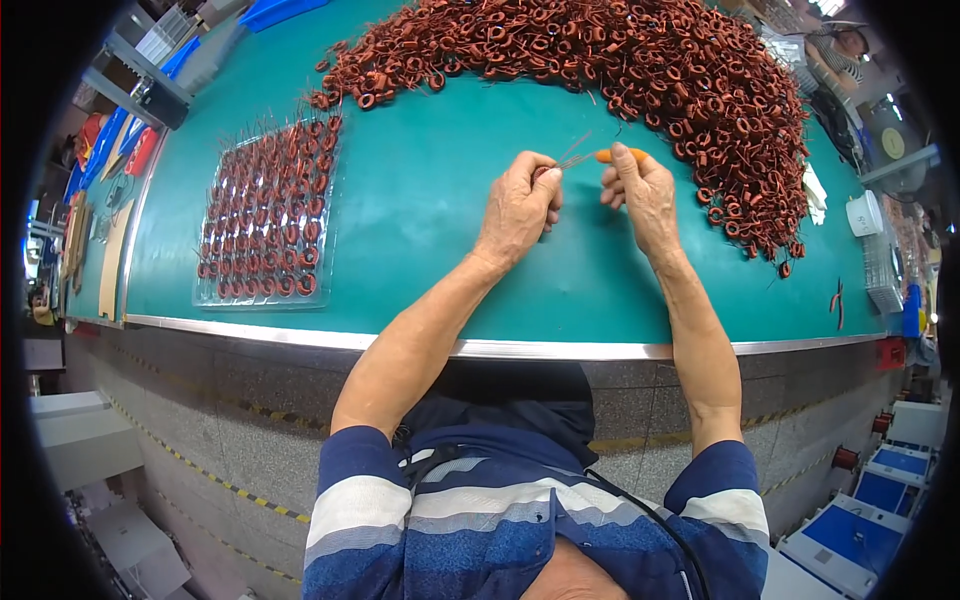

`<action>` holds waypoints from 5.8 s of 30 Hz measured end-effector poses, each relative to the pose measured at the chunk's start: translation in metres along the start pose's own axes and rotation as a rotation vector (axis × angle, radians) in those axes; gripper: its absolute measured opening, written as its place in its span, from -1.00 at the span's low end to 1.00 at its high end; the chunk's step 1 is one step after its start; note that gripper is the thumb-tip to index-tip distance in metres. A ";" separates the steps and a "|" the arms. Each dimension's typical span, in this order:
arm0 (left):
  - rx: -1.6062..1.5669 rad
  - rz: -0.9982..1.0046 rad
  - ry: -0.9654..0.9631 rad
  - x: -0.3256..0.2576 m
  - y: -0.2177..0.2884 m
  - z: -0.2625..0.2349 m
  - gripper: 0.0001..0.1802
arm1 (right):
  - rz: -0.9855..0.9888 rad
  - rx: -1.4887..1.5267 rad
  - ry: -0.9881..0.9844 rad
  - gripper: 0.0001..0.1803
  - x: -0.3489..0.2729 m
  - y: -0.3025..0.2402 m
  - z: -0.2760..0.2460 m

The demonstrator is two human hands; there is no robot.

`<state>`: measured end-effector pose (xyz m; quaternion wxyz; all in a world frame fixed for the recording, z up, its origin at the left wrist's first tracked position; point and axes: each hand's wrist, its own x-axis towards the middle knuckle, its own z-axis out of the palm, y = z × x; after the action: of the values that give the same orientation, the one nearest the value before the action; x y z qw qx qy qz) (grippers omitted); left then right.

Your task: Assembling and organizing electronic wire components into a grid tray at a manufacturing workbench.

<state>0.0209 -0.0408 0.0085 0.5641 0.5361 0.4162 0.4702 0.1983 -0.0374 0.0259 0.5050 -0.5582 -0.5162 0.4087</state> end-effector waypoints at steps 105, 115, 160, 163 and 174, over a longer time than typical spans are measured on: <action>1.244 0.370 0.743 -0.243 0.082 -0.284 -0.87 | -1.345 -1.244 -0.135 -0.67 0.214 -0.034 0.121; 0.927 0.555 0.511 -0.219 0.089 -0.227 -0.82 | -1.132 -0.674 0.041 -0.78 0.182 -0.036 0.071; -0.130 0.071 -0.145 0.009 0.013 -0.011 -0.81 | -0.534 -0.348 0.126 -0.81 -0.008 -0.029 0.036; -0.138 0.042 -0.116 0.005 0.016 -0.013 -0.78 | -0.484 -0.190 0.094 -0.76 -0.008 -0.022 0.039; -0.300 -0.076 0.020 0.026 0.005 -0.022 -0.83 | -0.005 0.185 -0.034 -0.57 0.012 0.001 0.055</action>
<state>0.0044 -0.0112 0.0129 0.6510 0.4250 0.3671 0.5107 0.1463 -0.0181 0.0170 0.5467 -0.5007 -0.4860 0.4628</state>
